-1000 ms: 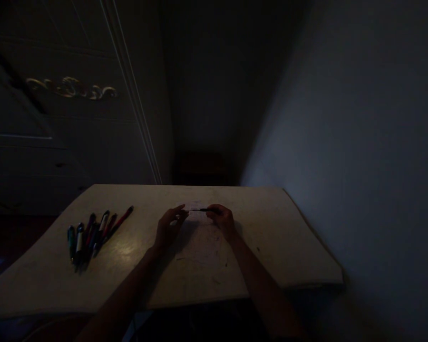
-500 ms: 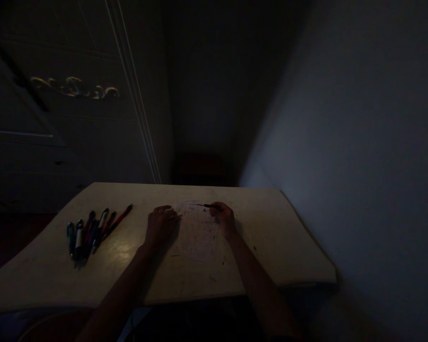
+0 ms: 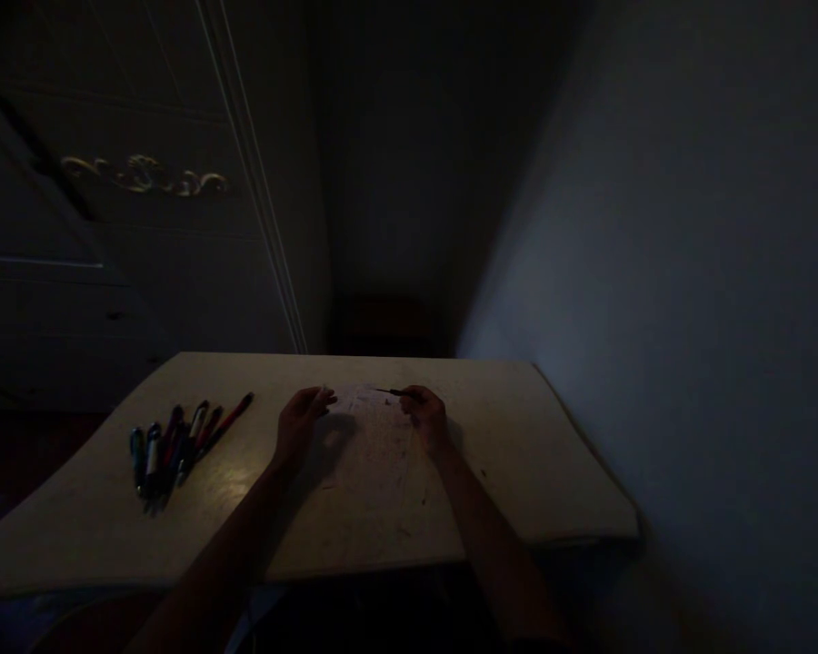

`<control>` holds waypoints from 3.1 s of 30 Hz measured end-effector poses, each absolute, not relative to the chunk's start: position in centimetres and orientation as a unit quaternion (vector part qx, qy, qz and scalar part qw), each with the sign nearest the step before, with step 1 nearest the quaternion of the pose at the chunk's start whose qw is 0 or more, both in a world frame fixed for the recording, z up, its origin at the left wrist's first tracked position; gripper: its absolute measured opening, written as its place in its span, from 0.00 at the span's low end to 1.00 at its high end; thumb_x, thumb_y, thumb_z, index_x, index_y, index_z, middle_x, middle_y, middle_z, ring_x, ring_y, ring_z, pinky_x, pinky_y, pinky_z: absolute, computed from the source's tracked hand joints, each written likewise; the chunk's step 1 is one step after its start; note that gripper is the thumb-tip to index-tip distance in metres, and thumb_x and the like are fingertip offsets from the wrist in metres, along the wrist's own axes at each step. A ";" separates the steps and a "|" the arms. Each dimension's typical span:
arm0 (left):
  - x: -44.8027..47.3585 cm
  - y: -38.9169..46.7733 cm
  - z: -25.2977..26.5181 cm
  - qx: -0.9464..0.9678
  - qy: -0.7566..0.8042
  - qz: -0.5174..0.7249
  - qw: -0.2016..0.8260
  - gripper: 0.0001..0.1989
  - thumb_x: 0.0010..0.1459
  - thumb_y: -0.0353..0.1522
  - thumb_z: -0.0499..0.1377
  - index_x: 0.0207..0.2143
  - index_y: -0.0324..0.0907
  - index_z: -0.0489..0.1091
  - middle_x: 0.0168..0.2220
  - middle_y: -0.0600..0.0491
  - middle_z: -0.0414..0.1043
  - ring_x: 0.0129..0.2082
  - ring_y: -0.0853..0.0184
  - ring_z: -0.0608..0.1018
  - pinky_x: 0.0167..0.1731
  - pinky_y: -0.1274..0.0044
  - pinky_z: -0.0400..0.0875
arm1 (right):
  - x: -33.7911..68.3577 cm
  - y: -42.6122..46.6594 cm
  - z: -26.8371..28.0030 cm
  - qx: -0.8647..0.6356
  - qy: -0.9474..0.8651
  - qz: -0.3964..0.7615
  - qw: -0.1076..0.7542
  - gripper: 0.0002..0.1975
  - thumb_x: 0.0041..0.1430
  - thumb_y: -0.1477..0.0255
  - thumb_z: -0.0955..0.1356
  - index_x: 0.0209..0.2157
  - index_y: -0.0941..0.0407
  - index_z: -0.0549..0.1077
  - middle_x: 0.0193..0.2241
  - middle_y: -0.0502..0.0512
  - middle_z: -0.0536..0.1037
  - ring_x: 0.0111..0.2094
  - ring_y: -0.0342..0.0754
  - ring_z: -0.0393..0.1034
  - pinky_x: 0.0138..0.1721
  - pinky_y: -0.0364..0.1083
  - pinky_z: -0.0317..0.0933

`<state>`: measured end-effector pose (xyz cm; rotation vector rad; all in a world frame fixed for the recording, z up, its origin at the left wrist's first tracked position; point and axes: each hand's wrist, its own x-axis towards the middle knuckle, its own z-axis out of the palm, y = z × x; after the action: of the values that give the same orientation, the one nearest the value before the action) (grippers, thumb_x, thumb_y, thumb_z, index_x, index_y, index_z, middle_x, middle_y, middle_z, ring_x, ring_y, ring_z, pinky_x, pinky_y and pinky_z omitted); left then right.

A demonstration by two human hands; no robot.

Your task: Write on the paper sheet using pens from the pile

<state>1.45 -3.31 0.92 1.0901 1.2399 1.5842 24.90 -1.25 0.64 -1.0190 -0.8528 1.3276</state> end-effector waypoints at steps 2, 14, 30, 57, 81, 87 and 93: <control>1.7 -3.2 0.7 0.455 0.496 0.623 0.398 0.20 0.51 0.47 0.65 0.37 0.41 0.72 0.34 0.49 0.78 0.35 0.62 0.81 0.34 0.73 0.73 | 24.9 -1.2 0.5 -0.432 -0.370 0.571 0.592 0.17 0.35 0.68 0.78 0.31 0.55 0.76 0.20 0.45 0.71 0.21 0.40 0.62 0.20 0.40 0.48; 2.3 -3.2 -0.9 0.700 0.482 0.517 0.105 0.07 0.60 0.38 0.60 0.36 0.45 0.74 0.35 0.52 0.78 0.34 0.64 0.79 0.37 0.71 0.71 | 24.3 -1.1 0.0 -0.452 -0.458 0.527 0.555 0.15 0.39 0.66 0.77 0.32 0.54 0.78 0.23 0.47 0.75 0.23 0.41 0.65 0.23 0.41 0.56; 1.7 -2.7 -1.9 0.670 0.540 0.505 0.066 0.07 0.60 0.33 0.59 0.41 0.44 0.74 0.38 0.51 0.80 0.39 0.60 0.80 0.46 0.65 0.66 | 24.3 -1.0 0.0 -0.469 -0.540 0.448 0.536 0.12 0.43 0.64 0.76 0.31 0.55 0.78 0.29 0.52 0.79 0.32 0.49 0.72 0.37 0.47 0.66; 1.6 -2.6 -1.5 0.646 0.546 0.522 0.109 0.07 0.58 0.35 0.59 0.38 0.44 0.75 0.36 0.51 0.80 0.36 0.61 0.81 0.43 0.67 0.72 | 24.4 -0.9 -0.1 -0.475 -0.547 0.435 0.535 0.12 0.43 0.64 0.75 0.31 0.55 0.78 0.28 0.52 0.79 0.31 0.48 0.72 0.34 0.46 0.66; 2.1 -3.0 -1.3 0.712 0.492 0.500 0.038 0.05 0.60 0.33 0.60 0.37 0.47 0.77 0.35 0.53 0.81 0.35 0.63 0.81 0.43 0.67 0.68 | 23.6 -1.3 -0.3 -0.454 -0.574 0.429 0.530 0.11 0.45 0.64 0.75 0.31 0.54 0.78 0.30 0.53 0.80 0.34 0.51 0.74 0.40 0.49 0.68; 2.2 -3.1 -1.2 0.730 0.484 0.480 0.056 0.05 0.59 0.33 0.60 0.36 0.48 0.77 0.35 0.53 0.81 0.35 0.63 0.81 0.44 0.67 0.68 | 23.3 -1.6 -0.7 -0.447 -0.605 0.424 0.504 0.11 0.46 0.64 0.75 0.32 0.54 0.79 0.31 0.54 0.81 0.35 0.51 0.75 0.40 0.49 0.69; 2.4 -3.1 -1.2 0.748 0.476 0.459 0.059 0.06 0.59 0.33 0.60 0.37 0.48 0.77 0.36 0.52 0.81 0.36 0.64 0.81 0.44 0.67 0.68 | 23.4 -1.5 -0.8 -0.442 -0.627 0.401 0.501 0.12 0.46 0.63 0.75 0.32 0.54 0.80 0.32 0.55 0.82 0.35 0.53 0.76 0.41 0.50 0.69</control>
<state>2.38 -3.14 -1.20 2.2654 1.4420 1.3891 23.36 -1.50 -0.82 -1.0691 -1.5144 0.9686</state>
